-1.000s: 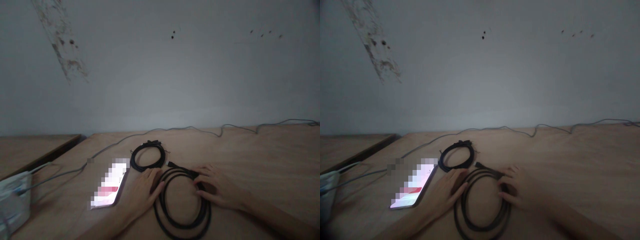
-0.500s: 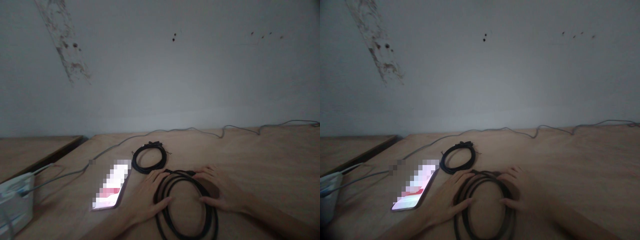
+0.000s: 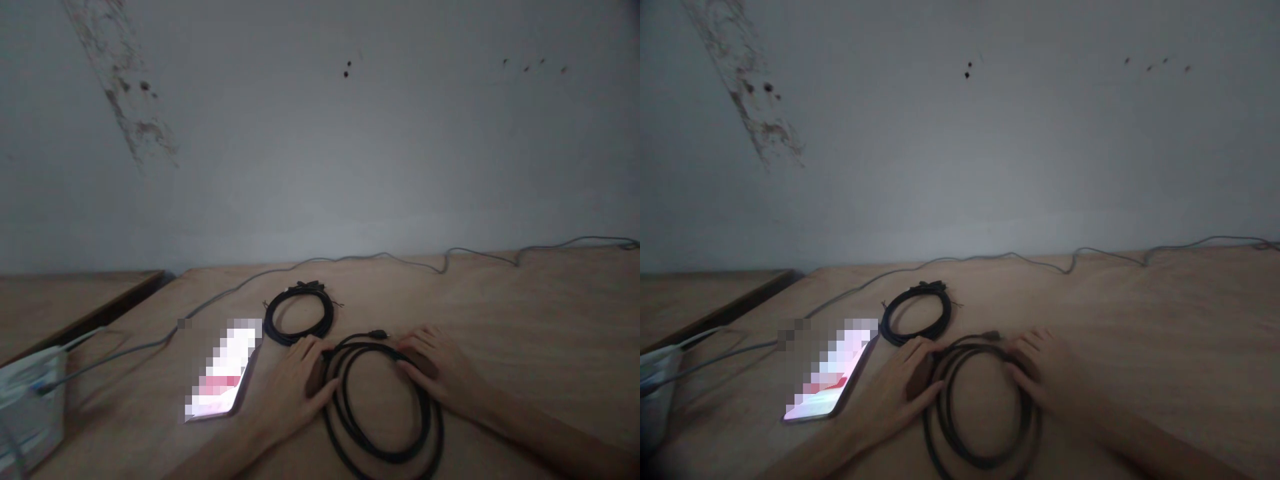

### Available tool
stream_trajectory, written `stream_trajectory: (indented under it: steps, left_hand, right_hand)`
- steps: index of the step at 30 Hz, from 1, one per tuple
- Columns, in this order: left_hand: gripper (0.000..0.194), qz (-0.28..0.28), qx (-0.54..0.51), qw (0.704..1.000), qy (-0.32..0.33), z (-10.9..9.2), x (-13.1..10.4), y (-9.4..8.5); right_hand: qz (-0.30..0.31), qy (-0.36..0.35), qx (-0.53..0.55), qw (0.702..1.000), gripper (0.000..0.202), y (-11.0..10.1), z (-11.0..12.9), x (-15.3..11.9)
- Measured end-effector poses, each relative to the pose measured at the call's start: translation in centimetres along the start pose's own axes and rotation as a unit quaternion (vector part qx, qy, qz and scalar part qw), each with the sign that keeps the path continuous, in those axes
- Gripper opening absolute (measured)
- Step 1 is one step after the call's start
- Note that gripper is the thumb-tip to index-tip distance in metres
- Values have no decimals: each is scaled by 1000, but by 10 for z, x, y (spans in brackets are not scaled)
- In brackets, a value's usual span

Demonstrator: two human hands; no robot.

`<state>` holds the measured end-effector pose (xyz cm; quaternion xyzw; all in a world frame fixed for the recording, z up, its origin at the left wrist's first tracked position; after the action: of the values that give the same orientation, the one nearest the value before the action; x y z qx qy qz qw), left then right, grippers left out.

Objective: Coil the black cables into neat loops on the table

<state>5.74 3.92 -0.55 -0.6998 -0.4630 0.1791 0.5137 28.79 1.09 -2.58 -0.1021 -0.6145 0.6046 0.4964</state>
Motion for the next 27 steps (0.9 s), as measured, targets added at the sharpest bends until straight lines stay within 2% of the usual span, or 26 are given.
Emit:
stream_trajectory:
  steps: [6,11,15,21,27]
  left_hand:
    - [28,-20,-37,999,-1,-4,1,-6]
    - [24,-7,-37,999,-8,1,4,-1]
    - [25,-7,-20,1000,6,-1,3,-2]
    - [30,19,8,999,49,-16,-1,-5]
    - [40,26,7,999,43,-15,0,-2]
  right_hand:
    - [-11,-33,-18,999,23,-7,11,-1]
    - [-18,-13,-4,1000,21,-3,3,-6]
    - [-11,12,27,1000,26,2,-3,-9]
    - [20,-46,40,998,38,3,13,-7]
    - [-6,-45,20,999,35,-2,13,-6]
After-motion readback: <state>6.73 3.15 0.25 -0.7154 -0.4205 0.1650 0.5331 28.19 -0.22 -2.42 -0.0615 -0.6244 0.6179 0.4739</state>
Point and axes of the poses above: each hand's wrist, its own x-axis towards the middle knuckle, its own y-axis out of the palm, z = x × y, the point moved 9 cm from there along x, towards the middle knuckle, and after that the axes turned 9 degrees about -y, right-handed, at the moved point
